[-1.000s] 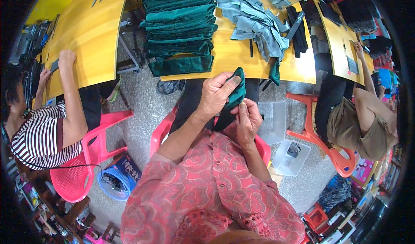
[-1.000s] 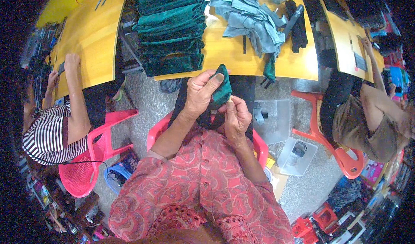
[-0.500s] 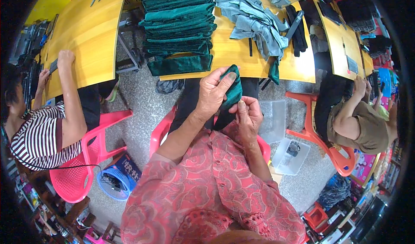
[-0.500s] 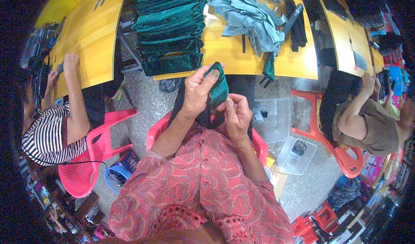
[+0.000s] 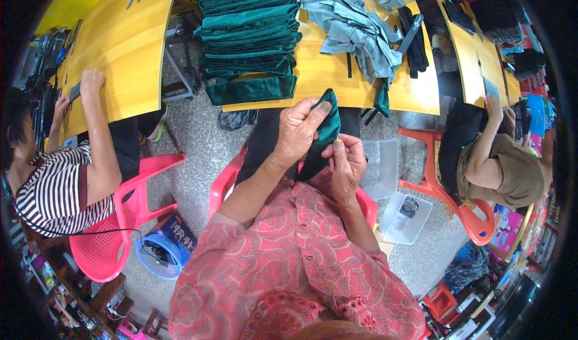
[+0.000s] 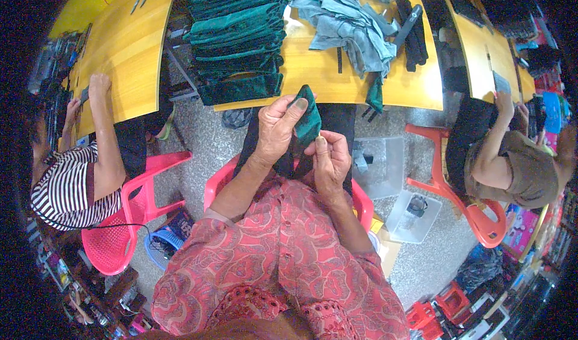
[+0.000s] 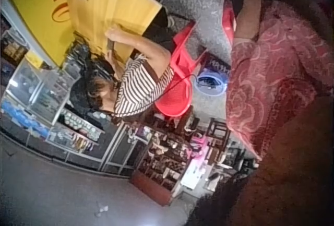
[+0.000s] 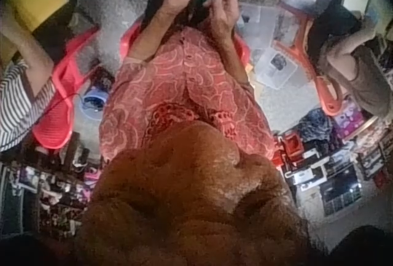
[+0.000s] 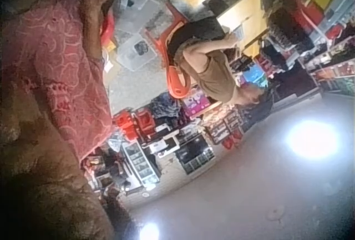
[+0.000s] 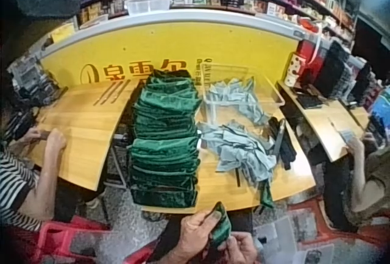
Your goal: Manually folding and assembling small pieces of green leather or fabric using a thin wooden stick.
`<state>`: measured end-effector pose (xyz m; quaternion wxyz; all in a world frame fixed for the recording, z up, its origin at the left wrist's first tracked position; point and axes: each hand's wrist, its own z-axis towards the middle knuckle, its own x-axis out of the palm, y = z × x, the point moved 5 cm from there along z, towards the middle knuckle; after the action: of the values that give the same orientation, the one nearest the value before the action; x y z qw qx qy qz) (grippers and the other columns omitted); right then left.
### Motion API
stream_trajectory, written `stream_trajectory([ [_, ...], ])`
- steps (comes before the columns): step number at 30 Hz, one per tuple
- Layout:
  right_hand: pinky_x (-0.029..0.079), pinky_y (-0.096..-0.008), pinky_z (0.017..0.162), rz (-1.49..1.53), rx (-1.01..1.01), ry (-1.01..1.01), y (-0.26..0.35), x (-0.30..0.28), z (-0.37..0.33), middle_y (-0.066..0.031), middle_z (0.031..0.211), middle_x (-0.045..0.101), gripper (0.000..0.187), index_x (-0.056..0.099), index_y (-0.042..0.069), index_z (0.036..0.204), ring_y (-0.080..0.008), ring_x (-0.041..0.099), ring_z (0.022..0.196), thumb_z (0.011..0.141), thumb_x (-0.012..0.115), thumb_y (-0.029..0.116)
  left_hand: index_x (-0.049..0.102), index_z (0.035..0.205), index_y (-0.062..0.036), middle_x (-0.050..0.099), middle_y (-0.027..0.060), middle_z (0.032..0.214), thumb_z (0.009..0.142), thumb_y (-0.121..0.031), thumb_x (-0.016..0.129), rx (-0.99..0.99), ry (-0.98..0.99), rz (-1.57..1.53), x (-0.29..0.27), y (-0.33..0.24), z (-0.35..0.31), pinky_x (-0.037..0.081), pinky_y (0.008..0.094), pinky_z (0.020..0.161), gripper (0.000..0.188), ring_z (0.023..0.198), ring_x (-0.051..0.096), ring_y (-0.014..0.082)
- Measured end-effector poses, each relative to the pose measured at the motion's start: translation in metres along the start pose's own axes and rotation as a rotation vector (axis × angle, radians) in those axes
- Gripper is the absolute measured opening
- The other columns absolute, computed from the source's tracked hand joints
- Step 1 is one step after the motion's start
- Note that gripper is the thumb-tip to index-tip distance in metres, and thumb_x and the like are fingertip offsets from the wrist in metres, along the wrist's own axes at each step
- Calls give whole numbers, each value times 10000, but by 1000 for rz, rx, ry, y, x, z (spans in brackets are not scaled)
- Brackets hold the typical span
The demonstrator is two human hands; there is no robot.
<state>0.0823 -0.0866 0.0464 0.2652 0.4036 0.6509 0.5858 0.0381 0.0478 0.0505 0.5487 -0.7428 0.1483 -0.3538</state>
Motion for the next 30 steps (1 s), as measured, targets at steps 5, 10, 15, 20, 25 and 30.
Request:
stream_trajectory([
  [5,308,-151,465,-112,-29,57,3,-3,7,-26,727,607,120,529,23,1042,-5,408,524,961,524,111,665,994,-10,597,-43,723,916,-187,621,71,-47,25,-6,-6,5,424,187,548,198,626,506,12],
  [10,356,-173,490,-359,-98,124,15,-8,10,-15,708,621,66,577,21,973,-23,486,560,938,532,57,653,979,15,624,-23,787,915,-171,617,103,-27,31,-8,-16,17,450,195,604,200,697,536,24],
  [15,452,-217,546,-558,-170,243,36,-19,16,-55,696,646,69,601,-8,943,-91,601,615,897,553,10,656,1021,3,682,46,807,936,-202,588,113,118,144,-7,-23,31,499,219,599,232,680,615,68],
  [20,494,-263,567,-821,-269,343,63,-36,26,-89,685,647,67,603,3,923,-137,661,645,873,559,-9,647,1020,14,692,60,832,936,-192,587,52,358,193,8,-27,34,524,242,653,230,750,644,94],
  [25,495,-330,594,-1081,-357,433,85,-37,24,-122,743,629,162,619,34,886,-261,657,680,762,581,-64,645,1019,15,692,58,838,935,-189,587,25,477,197,23,-21,32,526,245,670,228,752,637,90],
  [30,485,-374,606,-1205,-382,550,92,-25,20,-127,775,621,190,630,43,874,-318,632,724,726,585,-67,668,965,0,687,18,818,908,-163,610,28,604,331,43,-11,30,500,230,672,183,746,624,68],
])
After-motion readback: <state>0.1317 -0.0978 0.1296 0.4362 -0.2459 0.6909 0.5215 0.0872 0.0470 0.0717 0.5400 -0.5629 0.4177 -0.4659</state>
